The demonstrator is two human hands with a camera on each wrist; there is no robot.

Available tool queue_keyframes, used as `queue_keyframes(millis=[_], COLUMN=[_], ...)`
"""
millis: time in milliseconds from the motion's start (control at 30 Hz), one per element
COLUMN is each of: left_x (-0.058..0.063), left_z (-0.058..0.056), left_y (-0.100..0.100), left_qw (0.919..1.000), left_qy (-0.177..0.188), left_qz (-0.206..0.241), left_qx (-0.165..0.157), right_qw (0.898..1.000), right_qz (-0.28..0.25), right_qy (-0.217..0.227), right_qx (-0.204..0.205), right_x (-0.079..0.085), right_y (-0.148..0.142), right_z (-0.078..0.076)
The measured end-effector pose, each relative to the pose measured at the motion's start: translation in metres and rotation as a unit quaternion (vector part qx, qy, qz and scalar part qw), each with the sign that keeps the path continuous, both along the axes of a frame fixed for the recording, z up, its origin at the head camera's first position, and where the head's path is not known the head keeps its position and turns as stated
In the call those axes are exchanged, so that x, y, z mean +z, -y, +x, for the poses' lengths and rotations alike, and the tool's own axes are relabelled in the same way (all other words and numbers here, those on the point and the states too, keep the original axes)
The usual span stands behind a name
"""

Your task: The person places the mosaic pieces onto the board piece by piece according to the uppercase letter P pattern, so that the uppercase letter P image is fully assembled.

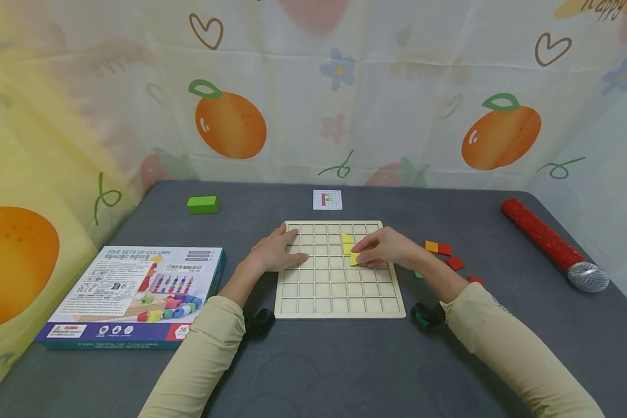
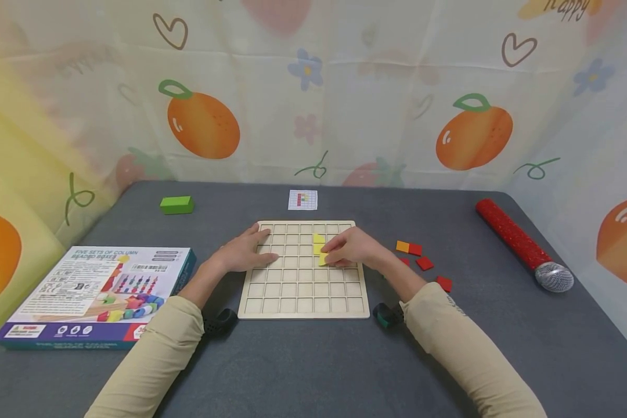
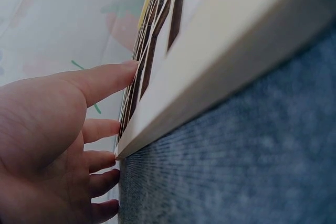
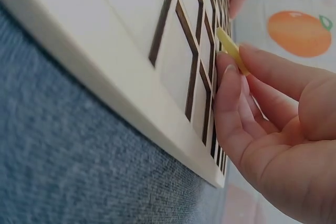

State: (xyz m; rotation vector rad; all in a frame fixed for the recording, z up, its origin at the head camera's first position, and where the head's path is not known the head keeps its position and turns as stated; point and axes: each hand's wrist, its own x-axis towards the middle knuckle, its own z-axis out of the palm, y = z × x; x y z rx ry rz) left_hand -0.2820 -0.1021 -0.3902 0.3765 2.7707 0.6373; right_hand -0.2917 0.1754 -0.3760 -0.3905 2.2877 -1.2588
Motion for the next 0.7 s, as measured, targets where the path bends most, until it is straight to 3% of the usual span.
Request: queue_keyframes(millis=[700], left_x=[0.0003], left_z=[0.0004], left_y=[0.0004], left_qw=[1.0], left_qy=[-0.001], left_qz=[-0.006], left_qx=[0.001], right_qw=[0.998], right_qz=[0.042], right_qy=[-0.049], right_qx=[-0.013], right_x=[0.0001], right_y=[0.0082], right_z=[0.0031])
